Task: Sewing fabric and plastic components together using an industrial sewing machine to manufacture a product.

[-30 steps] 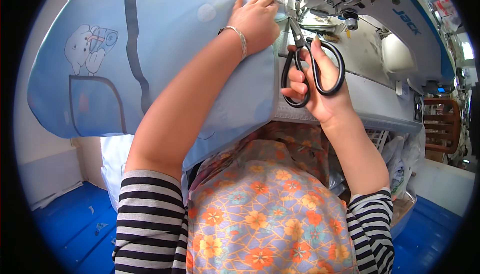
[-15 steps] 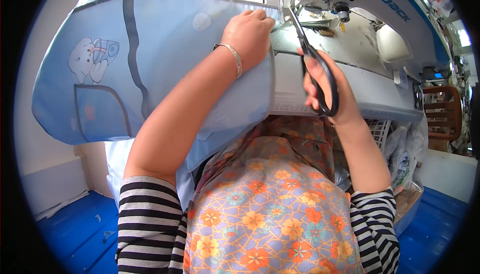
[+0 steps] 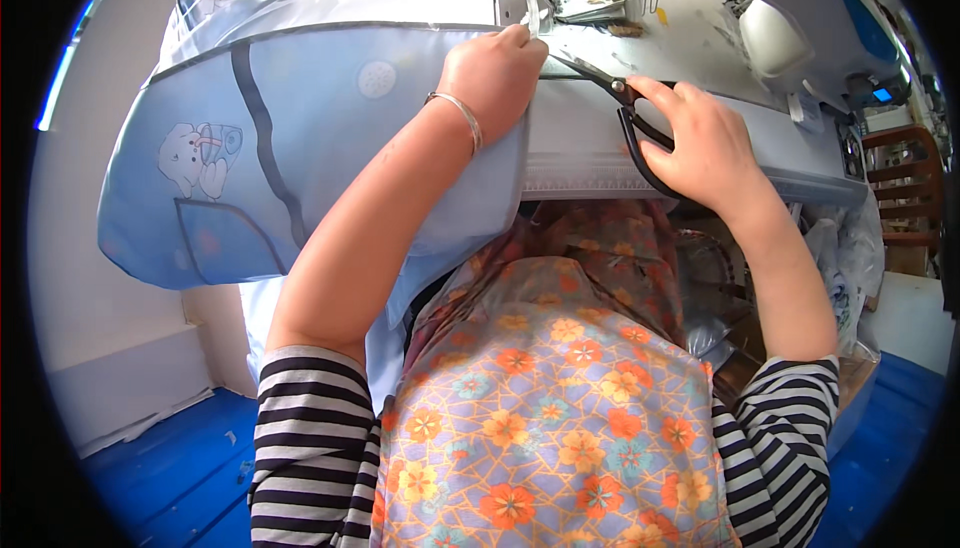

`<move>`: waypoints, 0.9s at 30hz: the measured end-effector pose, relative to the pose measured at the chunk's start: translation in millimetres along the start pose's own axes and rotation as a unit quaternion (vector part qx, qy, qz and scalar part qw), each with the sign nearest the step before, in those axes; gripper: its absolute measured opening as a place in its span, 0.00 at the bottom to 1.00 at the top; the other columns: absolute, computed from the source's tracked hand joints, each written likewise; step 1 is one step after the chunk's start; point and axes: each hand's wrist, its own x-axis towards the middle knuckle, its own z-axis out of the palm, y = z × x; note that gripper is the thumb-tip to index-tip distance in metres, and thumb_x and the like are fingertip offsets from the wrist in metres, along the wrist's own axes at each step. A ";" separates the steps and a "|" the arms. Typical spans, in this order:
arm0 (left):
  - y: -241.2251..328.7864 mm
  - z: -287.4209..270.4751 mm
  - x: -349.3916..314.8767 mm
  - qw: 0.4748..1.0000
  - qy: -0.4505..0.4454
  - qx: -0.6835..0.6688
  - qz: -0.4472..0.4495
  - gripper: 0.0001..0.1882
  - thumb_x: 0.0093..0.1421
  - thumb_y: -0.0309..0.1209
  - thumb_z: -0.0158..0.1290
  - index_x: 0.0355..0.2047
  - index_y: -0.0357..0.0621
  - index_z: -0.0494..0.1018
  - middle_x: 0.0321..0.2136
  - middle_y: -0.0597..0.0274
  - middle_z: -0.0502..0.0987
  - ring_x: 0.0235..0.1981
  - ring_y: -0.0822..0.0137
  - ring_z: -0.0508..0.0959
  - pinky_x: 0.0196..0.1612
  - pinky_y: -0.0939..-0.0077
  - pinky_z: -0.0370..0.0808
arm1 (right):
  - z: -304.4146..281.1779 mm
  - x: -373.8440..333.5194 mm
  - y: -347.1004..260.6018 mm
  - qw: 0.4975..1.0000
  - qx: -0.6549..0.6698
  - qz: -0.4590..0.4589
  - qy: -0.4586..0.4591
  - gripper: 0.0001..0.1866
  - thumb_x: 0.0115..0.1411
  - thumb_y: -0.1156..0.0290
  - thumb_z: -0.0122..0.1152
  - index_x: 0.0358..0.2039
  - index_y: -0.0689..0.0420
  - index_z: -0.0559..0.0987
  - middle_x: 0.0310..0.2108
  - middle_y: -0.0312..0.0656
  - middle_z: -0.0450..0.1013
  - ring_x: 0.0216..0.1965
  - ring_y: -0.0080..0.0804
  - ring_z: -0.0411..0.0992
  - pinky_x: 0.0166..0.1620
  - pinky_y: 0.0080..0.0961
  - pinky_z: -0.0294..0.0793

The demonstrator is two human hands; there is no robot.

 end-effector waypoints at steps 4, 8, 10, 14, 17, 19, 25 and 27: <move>-3.8 6.1 0.3 0.994 0.079 -0.067 -0.021 0.04 0.58 0.31 0.50 0.31 0.46 0.73 0.31 0.60 0.74 0.32 0.54 0.78 0.35 0.62 0.76 | -0.2 9.6 15.7 0.997 -0.032 -0.066 0.016 0.29 0.47 0.66 0.66 0.53 0.45 0.74 0.29 0.42 0.69 0.32 0.41 0.71 0.35 0.37 0.72; -5.0 7.8 -0.3 0.989 0.096 -0.103 -0.034 0.03 0.57 0.30 0.50 0.30 0.46 0.72 0.30 0.60 0.74 0.31 0.54 0.77 0.34 0.62 0.75 | 1.8 22.9 25.4 0.993 -0.048 -0.102 0.019 0.28 0.46 0.66 0.66 0.52 0.47 0.75 0.28 0.42 0.69 0.32 0.40 0.71 0.35 0.36 0.72; -5.6 9.6 -0.1 0.989 0.102 -0.104 -0.029 0.03 0.57 0.29 0.51 0.30 0.46 0.72 0.30 0.60 0.73 0.31 0.54 0.77 0.34 0.62 0.75 | 3.1 28.0 27.9 0.993 -0.039 -0.113 0.020 0.28 0.46 0.66 0.66 0.52 0.47 0.75 0.28 0.42 0.69 0.32 0.40 0.71 0.35 0.35 0.72; -5.9 9.4 1.6 0.989 0.111 -0.094 -0.023 0.02 0.57 0.28 0.51 0.31 0.46 0.72 0.31 0.60 0.72 0.30 0.54 0.77 0.34 0.61 0.75 | 6.7 37.6 29.1 0.989 -0.041 -0.142 0.022 0.28 0.46 0.66 0.66 0.51 0.47 0.76 0.26 0.41 0.70 0.30 0.40 0.71 0.33 0.35 0.72; 0.9 -2.1 -2.0 0.988 0.131 -0.084 -0.005 0.06 0.55 0.27 0.53 0.34 0.45 0.72 0.32 0.59 0.72 0.31 0.54 0.76 0.35 0.62 0.75 | 5.5 39.1 29.4 0.988 -0.017 -0.155 -0.010 0.27 0.46 0.67 0.67 0.51 0.47 0.76 0.25 0.41 0.72 0.27 0.41 0.72 0.31 0.35 0.71; 8.4 -13.0 -7.2 0.985 0.151 -0.082 0.010 0.09 0.54 0.28 0.55 0.36 0.44 0.72 0.34 0.58 0.73 0.33 0.54 0.76 0.37 0.62 0.75 | 2.0 33.7 30.2 0.988 -0.005 -0.153 0.007 0.27 0.47 0.67 0.66 0.51 0.47 0.76 0.24 0.41 0.73 0.25 0.40 0.71 0.30 0.34 0.71; 30.3 -20.6 -32.4 0.996 0.090 -0.015 -0.021 0.20 0.47 0.30 0.56 0.42 0.36 0.73 0.42 0.52 0.74 0.41 0.52 0.75 0.42 0.61 0.74 | -5.6 15.7 30.6 0.993 0.011 -0.104 0.061 0.28 0.47 0.71 0.66 0.52 0.47 0.75 0.26 0.40 0.75 0.22 0.35 0.70 0.27 0.30 0.70; 24.9 -14.8 -26.9 0.997 0.070 -0.004 -0.037 0.19 0.46 0.27 0.53 0.41 0.36 0.74 0.42 0.52 0.73 0.43 0.53 0.74 0.41 0.62 0.74 | -1.8 14.3 22.7 0.991 0.041 -0.090 0.091 0.28 0.46 0.69 0.67 0.51 0.47 0.74 0.27 0.40 0.75 0.21 0.36 0.70 0.27 0.30 0.70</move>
